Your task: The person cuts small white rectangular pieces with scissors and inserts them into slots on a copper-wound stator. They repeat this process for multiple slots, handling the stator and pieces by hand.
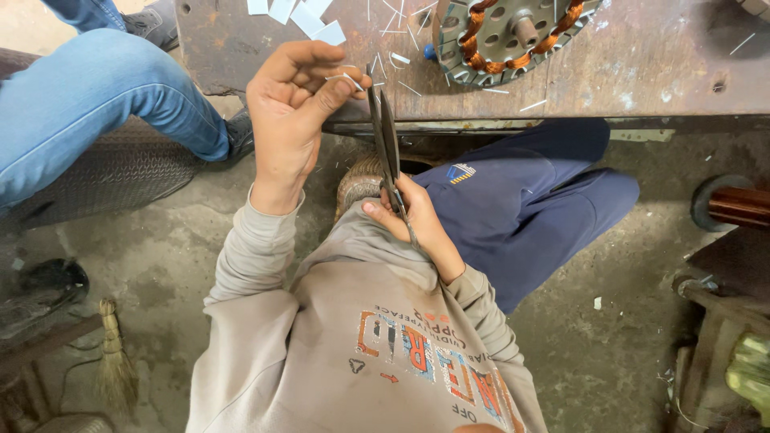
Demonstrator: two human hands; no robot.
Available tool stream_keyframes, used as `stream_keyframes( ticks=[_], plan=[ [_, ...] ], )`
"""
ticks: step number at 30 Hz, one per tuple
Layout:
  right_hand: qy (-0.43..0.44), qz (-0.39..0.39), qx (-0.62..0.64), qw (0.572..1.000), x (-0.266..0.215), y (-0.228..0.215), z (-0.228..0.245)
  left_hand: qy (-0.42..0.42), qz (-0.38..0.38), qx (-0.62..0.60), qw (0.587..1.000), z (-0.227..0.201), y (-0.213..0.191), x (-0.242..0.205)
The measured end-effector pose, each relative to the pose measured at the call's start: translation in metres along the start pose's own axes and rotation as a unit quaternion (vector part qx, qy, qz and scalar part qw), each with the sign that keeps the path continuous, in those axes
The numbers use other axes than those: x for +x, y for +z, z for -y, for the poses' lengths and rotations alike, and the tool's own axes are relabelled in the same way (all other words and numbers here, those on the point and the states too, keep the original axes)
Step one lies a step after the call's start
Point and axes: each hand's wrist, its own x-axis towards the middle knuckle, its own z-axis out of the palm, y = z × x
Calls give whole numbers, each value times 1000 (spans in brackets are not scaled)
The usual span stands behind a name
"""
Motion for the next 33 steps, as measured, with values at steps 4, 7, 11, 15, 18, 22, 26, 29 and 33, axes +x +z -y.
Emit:
stream_keyframes(
  ticks=[4,7,11,15,18,22,26,29,33],
  plan=[
    [-7,9,-3,1000,-1,-1,-1,4,21,58,998,5,2,0],
    [-11,10,-5,1000,1,-3,1,3,27,41,999,6,5,1],
    [-15,11,-8,1000,2,-4,6,23,-9,22,999,2,10,-1],
    [-4,6,-8,1000,2,-5,12,34,-75,-30,996,0,9,-1],
    [-2,7,-6,1000,4,-6,14,56,-91,-23,994,5,4,1],
    [-9,7,-13,1000,4,-6,13,91,-102,28,990,14,1,-1],
    [-10,8,-15,1000,3,-7,13,75,-84,36,993,16,2,-1],
    [-11,7,-13,1000,3,-6,12,45,-66,50,996,12,2,-1],
    [-17,7,-17,1000,4,-5,12,6,-39,36,999,3,3,0]
  ],
)
